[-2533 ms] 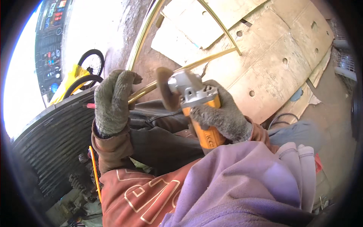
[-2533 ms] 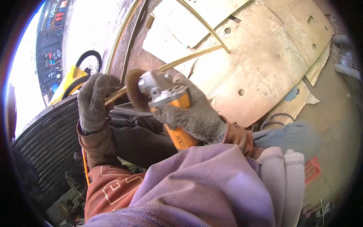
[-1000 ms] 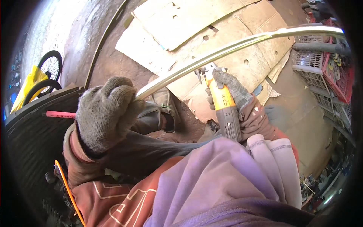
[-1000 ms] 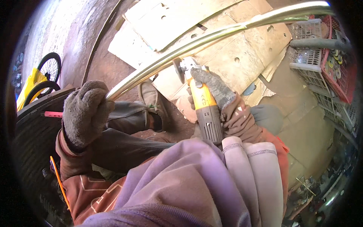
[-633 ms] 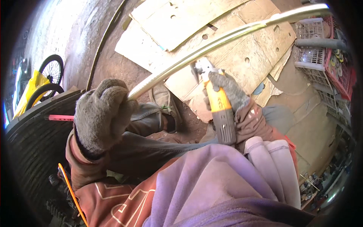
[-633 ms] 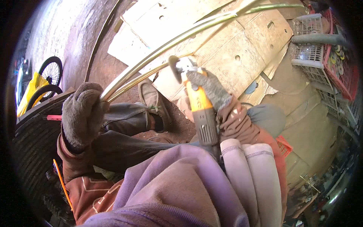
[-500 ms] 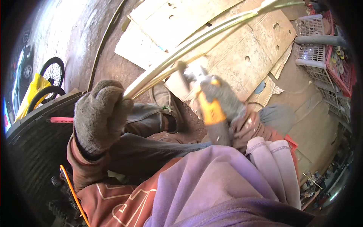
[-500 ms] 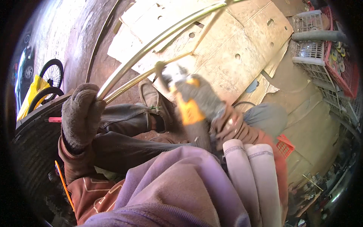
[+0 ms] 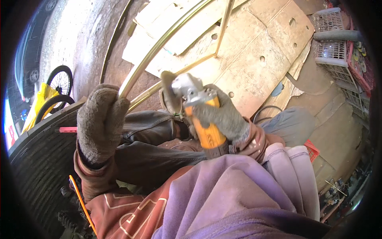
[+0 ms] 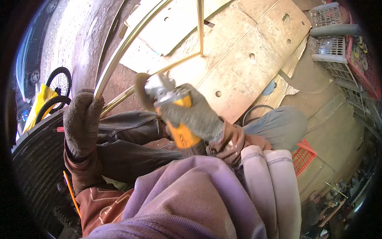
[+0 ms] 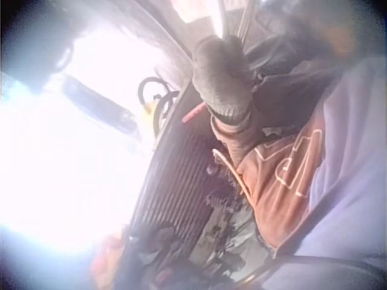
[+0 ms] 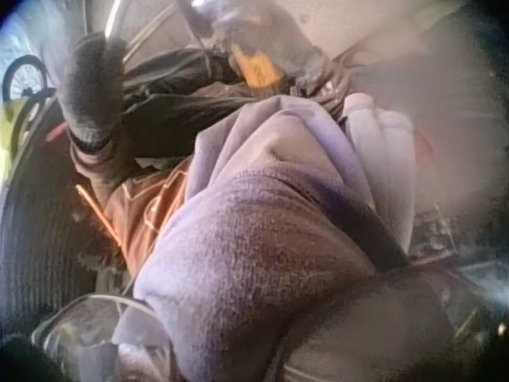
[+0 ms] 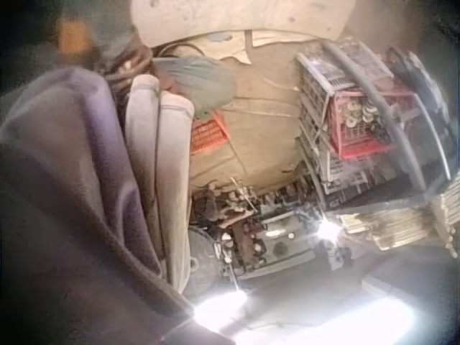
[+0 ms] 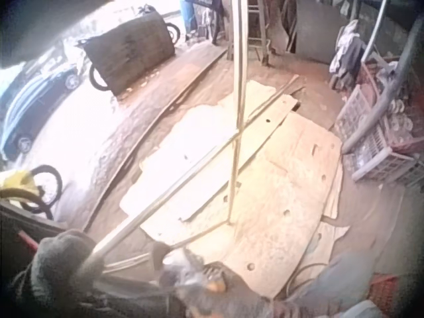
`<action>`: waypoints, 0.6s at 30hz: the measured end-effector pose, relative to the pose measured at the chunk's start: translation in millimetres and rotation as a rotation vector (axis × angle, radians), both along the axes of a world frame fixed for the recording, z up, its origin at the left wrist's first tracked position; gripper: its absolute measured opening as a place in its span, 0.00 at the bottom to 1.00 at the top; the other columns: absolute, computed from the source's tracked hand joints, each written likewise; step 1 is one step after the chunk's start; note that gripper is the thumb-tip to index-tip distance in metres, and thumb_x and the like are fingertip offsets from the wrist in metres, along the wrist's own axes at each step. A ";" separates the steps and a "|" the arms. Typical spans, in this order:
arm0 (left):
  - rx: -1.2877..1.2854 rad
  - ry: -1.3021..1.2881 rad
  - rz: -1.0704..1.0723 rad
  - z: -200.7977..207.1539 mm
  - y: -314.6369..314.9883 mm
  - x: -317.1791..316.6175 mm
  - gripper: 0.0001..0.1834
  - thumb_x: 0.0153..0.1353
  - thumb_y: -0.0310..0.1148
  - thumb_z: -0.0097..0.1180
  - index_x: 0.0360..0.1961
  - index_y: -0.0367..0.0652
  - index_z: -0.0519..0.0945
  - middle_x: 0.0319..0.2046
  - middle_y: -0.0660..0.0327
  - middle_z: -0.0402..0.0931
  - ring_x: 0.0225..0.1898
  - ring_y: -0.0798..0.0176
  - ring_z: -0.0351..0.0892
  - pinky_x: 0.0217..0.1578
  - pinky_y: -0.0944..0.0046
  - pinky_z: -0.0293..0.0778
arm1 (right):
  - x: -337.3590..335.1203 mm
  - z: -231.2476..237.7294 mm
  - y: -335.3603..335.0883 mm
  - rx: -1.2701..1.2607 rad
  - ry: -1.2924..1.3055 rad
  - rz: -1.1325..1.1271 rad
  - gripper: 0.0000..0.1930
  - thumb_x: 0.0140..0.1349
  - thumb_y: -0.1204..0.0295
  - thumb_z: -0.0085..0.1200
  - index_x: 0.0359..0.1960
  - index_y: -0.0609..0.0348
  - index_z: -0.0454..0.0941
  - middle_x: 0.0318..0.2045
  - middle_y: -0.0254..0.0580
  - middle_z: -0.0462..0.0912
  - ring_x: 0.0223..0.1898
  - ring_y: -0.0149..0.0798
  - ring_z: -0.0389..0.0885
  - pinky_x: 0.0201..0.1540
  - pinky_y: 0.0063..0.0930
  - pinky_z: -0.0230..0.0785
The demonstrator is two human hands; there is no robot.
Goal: The person uses an angle grinder to smooth the joints and edges of a gold-colored metal frame while holding the frame with a gloved hand.
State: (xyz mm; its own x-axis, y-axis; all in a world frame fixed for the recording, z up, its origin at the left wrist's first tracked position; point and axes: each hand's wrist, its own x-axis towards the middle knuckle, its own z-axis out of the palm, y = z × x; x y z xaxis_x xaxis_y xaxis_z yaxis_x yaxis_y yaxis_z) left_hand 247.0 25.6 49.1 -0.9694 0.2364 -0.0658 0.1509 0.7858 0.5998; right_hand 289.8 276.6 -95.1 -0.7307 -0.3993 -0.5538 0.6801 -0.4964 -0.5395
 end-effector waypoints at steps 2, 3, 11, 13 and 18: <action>-0.018 0.002 0.013 0.2 1.0 1.2 0.02 0.66 0.22 0.58 0.36 0.35 0.77 0.29 0.55 0.76 0.29 0.59 0.76 0.32 0.61 0.71 | -3.7 12.9 0.6 -0.010 -0.041 0.047 0.21 0.61 0.72 0.68 0.52 0.60 0.72 0.36 0.44 0.84 0.33 0.36 0.86 0.32 0.30 0.82; -0.024 0.003 0.026 4.0 2.2 0.3 0.03 0.68 0.25 0.57 0.37 0.36 0.78 0.29 0.59 0.76 0.29 0.64 0.74 0.32 0.63 0.70 | -8.4 2.5 9.0 -0.010 -0.040 0.051 0.21 0.61 0.72 0.68 0.52 0.60 0.72 0.36 0.44 0.84 0.33 0.36 0.86 0.32 0.30 0.82; -0.070 -0.042 0.117 4.3 4.7 -1.7 0.07 0.70 0.29 0.56 0.37 0.36 0.80 0.26 0.61 0.74 0.24 0.68 0.72 0.25 0.66 0.67 | -11.6 -10.3 5.1 -0.054 0.024 -0.043 0.13 0.64 0.71 0.66 0.43 0.61 0.74 0.33 0.45 0.84 0.32 0.34 0.85 0.31 0.28 0.81; -0.044 -0.079 0.164 1.5 2.2 -1.7 0.07 0.70 0.30 0.55 0.38 0.36 0.80 0.25 0.61 0.73 0.23 0.68 0.72 0.25 0.67 0.66 | 0.7 12.8 -3.7 -0.009 -0.008 0.076 0.18 0.64 0.74 0.64 0.53 0.57 0.74 0.42 0.38 0.83 0.37 0.30 0.84 0.35 0.24 0.80; 0.040 -0.114 0.212 13.8 5.9 -4.2 0.07 0.69 0.28 0.58 0.35 0.35 0.80 0.28 0.56 0.78 0.30 0.63 0.76 0.33 0.63 0.71 | -16.6 -38.2 21.4 0.041 -0.023 -0.056 0.12 0.67 0.67 0.61 0.43 0.63 0.75 0.33 0.41 0.81 0.33 0.34 0.85 0.33 0.27 0.81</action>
